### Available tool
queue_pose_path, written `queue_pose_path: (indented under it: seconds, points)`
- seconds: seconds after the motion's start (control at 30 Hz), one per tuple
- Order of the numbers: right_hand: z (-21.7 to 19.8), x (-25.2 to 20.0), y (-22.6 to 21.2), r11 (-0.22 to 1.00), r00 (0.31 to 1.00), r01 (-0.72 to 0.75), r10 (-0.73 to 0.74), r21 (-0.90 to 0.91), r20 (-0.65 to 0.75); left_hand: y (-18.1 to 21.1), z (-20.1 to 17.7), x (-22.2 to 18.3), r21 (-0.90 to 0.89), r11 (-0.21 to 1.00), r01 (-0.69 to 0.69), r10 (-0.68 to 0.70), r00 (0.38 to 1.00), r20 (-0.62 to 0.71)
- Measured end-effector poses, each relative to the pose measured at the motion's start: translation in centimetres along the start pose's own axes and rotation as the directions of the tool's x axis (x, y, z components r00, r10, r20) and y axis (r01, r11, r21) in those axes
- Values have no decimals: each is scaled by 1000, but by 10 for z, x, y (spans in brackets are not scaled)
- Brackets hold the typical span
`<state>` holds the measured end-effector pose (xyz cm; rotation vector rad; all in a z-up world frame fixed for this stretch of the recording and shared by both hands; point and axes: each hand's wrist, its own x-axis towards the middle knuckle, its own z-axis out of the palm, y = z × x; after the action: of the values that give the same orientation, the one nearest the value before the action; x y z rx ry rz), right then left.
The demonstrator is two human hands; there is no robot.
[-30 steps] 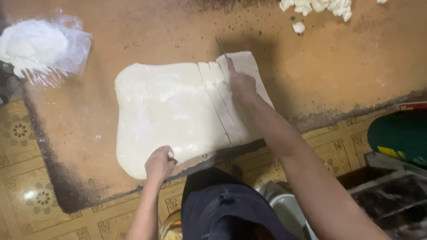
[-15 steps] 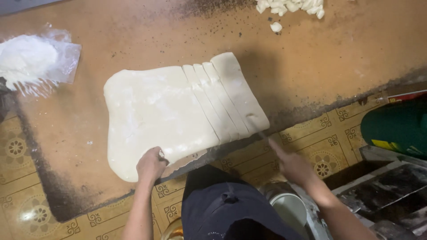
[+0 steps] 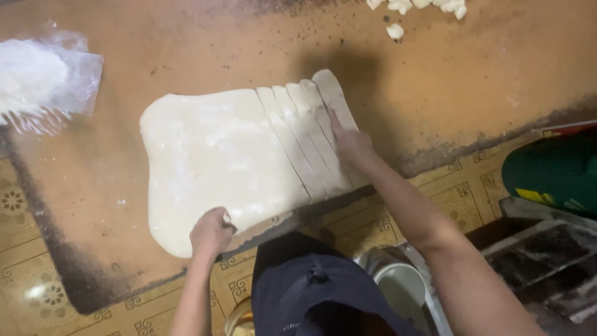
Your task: Cutting dough into small pieces and rolling them into balls for baking
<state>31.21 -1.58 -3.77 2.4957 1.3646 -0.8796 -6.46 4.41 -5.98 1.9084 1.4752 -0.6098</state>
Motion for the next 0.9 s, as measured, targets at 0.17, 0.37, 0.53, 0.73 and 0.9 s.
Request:
queue_pose_path:
  seconds: [0.17, 0.37, 0.53, 0.73, 0.9]
  points:
    - [76, -160, 87, 999, 989, 27, -33, 44, 144, 0, 13, 1, -45, 999, -23, 20, 998, -64]
    - [154, -251, 158, 997, 969, 21, -2, -72, 248, 18, 0, -17, -27, 999, 28, -29, 998, -47]
    - [99, -153, 111, 994, 926, 94, -109, -59, -360, 0, 16, 1, -32, 1000, 1, -3, 998, -66]
    - [-15, 51, 6, 888, 945, -172, 271, 426, -183, 6, -2, 1, -12, 1000, 23, -22, 1000, 13]
    - [-21, 49, 5, 993, 964, 96, -74, 75, -257, 5, -3, 6, 7, 999, 33, -33, 998, 58]
